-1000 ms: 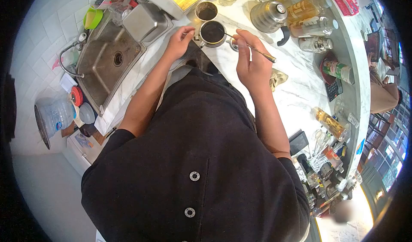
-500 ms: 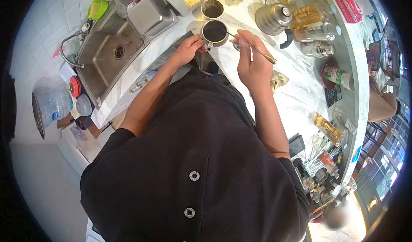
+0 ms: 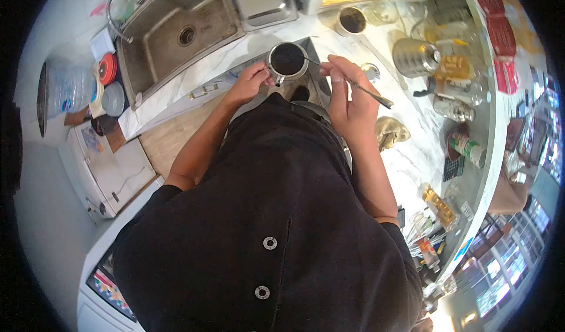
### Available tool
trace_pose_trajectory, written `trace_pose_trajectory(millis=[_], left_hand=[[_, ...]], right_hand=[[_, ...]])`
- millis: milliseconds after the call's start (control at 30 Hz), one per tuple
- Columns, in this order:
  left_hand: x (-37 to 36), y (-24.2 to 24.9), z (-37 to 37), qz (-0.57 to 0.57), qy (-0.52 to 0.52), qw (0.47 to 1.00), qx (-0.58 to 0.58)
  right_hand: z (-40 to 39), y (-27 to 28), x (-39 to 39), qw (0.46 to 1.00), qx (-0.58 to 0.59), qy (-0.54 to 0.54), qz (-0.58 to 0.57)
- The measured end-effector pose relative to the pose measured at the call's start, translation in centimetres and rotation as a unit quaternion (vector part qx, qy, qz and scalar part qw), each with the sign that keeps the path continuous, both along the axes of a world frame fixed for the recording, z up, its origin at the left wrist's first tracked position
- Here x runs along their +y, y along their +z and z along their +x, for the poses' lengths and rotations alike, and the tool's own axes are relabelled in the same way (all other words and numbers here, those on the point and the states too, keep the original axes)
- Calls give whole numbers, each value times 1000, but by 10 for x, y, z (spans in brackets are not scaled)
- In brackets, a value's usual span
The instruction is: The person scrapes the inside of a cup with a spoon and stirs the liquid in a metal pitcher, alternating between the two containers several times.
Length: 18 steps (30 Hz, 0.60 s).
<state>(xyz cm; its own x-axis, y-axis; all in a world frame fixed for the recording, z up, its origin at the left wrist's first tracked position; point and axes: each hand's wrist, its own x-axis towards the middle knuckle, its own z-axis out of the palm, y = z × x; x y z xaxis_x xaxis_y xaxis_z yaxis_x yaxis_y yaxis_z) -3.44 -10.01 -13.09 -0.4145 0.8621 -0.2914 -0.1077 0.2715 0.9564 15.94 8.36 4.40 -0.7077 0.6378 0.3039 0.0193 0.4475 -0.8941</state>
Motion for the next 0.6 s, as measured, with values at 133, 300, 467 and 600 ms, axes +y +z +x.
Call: trace_pose_trajectory(millis=[133,300,467,600], left_hand=[[-60,14,-17,3,75,997,4],[-138,21,-44,4,158,987,34],[-207,27,-74,20,236,971,35],[-252,32,-96,9,259,965,46]], right_hand=[[-37,8,-32,997,19,78,3],[-93,9,-85,987,33,159,-13],[-146,15,-142,976,38,212,-3],[-181,15,-183,970,18,244,-5]])
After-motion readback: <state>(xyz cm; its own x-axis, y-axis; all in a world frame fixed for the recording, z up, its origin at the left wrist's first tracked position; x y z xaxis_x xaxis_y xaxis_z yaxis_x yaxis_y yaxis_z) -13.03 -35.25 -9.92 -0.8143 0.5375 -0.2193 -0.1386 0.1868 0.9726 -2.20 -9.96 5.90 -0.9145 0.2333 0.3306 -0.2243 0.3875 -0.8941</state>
